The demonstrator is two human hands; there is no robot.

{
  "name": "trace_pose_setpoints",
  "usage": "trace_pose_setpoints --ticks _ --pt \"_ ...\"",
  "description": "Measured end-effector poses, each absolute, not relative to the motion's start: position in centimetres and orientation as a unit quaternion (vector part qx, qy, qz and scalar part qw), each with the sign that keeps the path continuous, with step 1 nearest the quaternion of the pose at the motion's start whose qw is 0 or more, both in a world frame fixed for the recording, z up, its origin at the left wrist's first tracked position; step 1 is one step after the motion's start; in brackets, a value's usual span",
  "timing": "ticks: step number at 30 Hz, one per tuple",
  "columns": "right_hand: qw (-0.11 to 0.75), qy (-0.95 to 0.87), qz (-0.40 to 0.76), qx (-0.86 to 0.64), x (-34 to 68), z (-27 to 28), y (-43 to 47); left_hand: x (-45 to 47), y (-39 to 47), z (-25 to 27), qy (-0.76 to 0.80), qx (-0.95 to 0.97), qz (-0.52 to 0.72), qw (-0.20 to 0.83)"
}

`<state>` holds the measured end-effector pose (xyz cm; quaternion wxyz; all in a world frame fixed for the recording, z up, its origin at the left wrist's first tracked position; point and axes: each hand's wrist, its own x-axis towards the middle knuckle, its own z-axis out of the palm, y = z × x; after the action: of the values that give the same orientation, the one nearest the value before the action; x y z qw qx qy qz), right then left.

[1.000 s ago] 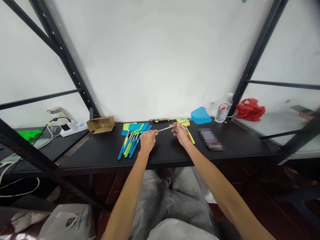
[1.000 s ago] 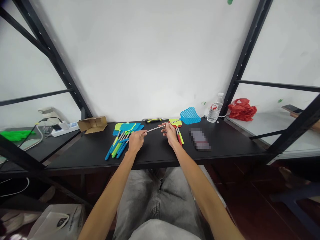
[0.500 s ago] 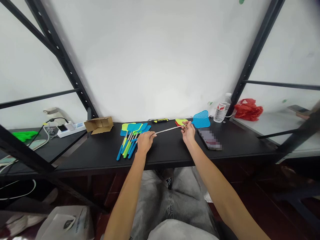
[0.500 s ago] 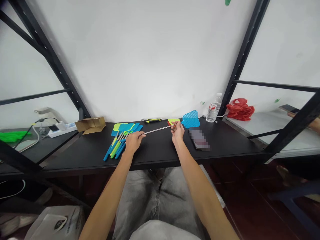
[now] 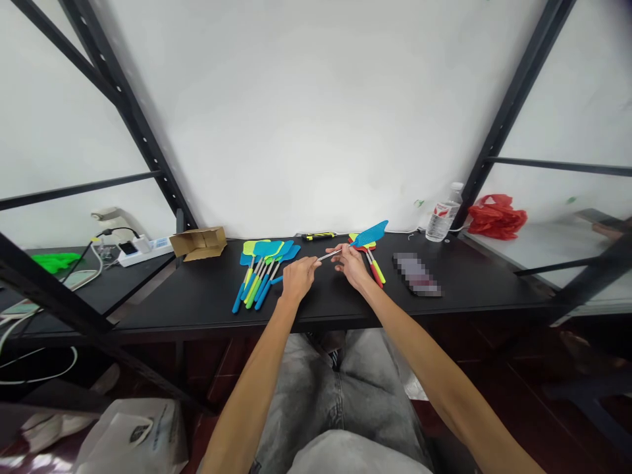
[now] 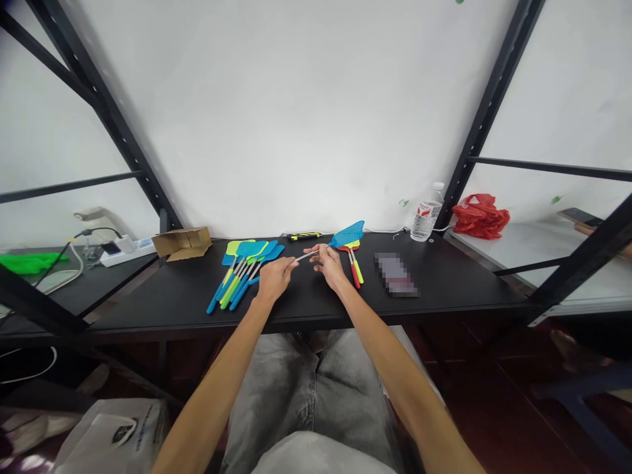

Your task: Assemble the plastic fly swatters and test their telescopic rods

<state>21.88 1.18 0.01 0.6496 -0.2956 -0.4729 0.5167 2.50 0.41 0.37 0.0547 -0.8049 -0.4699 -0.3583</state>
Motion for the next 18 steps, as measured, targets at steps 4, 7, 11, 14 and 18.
trace_pose_setpoints --ticks 4,7,11,14,18 --pt "0.611 -0.524 0.516 -0.293 21.0 -0.4 1.0 2.8 0.3 0.5 -0.464 -0.813 -0.350 0.044" --pt "0.585 -0.559 0.507 -0.297 20.7 -0.4 0.9 3.2 0.3 0.5 -0.452 -0.817 -0.357 0.031" --pt "0.605 -0.528 0.512 -0.307 20.8 -0.4 1.2 3.5 0.5 0.6 -0.437 -0.827 -0.352 0.024" --pt "0.677 -0.442 0.500 -0.309 21.6 -0.2 1.8 3.0 0.6 0.6 -0.477 -0.816 -0.325 0.029" --pt "0.753 -0.332 0.487 -0.293 23.0 0.2 2.3 2.1 0.5 0.7 -0.527 -0.806 -0.269 0.026"
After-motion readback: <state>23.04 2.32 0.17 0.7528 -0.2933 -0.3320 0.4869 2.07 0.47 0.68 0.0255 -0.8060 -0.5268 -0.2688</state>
